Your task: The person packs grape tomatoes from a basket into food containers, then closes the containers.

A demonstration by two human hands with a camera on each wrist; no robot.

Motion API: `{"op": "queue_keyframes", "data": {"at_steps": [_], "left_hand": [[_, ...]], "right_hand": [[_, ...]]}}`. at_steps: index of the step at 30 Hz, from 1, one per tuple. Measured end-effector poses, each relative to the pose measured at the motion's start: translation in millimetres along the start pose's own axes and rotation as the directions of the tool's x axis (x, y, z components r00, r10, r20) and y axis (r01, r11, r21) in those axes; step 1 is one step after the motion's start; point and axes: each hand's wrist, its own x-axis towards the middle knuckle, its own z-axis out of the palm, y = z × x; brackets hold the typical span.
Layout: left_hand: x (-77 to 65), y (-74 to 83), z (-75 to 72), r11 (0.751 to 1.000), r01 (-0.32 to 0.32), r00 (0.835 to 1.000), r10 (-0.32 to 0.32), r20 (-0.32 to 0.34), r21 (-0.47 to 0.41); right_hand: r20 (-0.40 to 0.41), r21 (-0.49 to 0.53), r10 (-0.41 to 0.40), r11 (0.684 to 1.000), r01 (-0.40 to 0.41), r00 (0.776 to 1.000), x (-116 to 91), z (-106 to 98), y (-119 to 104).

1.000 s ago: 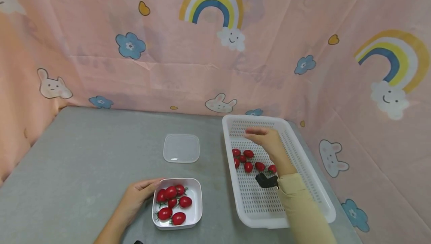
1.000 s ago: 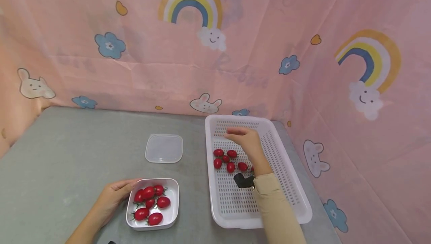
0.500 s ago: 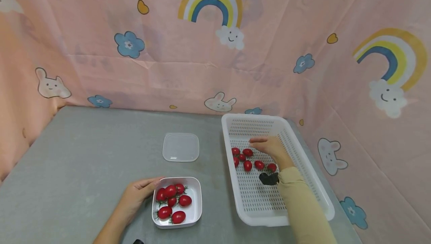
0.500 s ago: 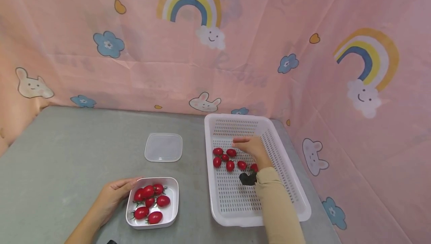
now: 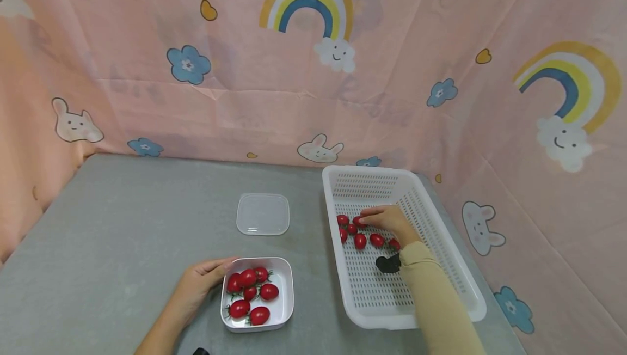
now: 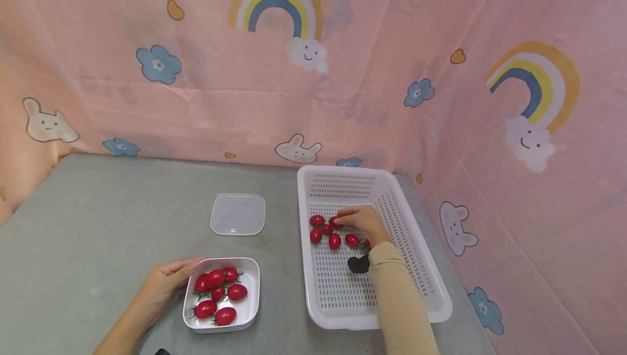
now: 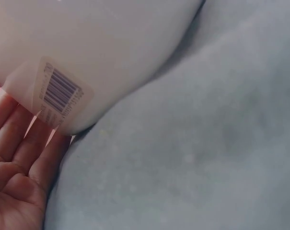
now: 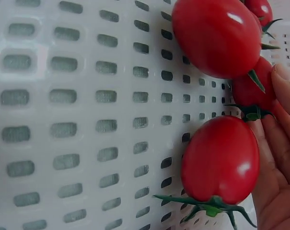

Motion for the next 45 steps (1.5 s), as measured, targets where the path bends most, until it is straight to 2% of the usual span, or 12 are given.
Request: {"op": "queue_keyframes", "data": {"at_steps": [5,11,16,20,24,29,35,40,45], "left_hand": [[0.0,0.3,-0.6,1.000,0.000,1.000,0.000,0.008,0.000],[0.7,1.1,-0.8,1.000,0.007,1.000,-0.007,0.010,0.001],[0.3,0.6,0.5,1.000,-0.010,1.000,0.010,0.016,0.002],[-0.2,1.0,1.3,1.000,-0.007,1.000,0.007,0.021,-0.004],[-0.4,1.2,1.9,1.000,-0.012,1.000,0.012,0.019,-0.008],[0.1,0.1,1.9,1.000,-0.024,0.999,0.024,0.023,-0.006],[0.4,-1.0,0.7,0.999,-0.033,0.999,0.033,0.032,-0.008],[0.5,-1.3,0.2,0.999,-0.037,0.999,0.037,0.035,-0.014],[0.5,-3.1,-1.2,0.999,-0.042,0.998,0.043,0.038,-0.023]], "right_hand": [[0.002,-0.011,0.005,1.000,-0.005,1.000,-0.6,1.6,-0.9],[0.003,0.100,-0.029,0.995,0.028,1.000,-3.7,-11.2,-7.2],[-0.063,0.166,-0.064,0.983,0.073,0.996,-22.1,-27.9,-29.8],[-0.112,0.207,-0.113,0.969,0.134,0.987,-41.2,-30.5,-52.2],[-0.097,0.262,-0.149,0.950,0.170,0.984,-61.5,-22.4,-72.0],[-0.073,0.281,-0.184,0.939,0.197,0.980,-85.9,-5.4,-91.8],[-0.063,0.261,-0.276,0.923,0.283,0.959,-109.8,16.7,-110.6],[-0.041,0.228,-0.323,0.918,0.324,0.945,-126.1,34.3,-122.2],[-0.020,0.247,-0.373,0.897,0.366,0.928,-139.8,51.2,-129.0]]}}
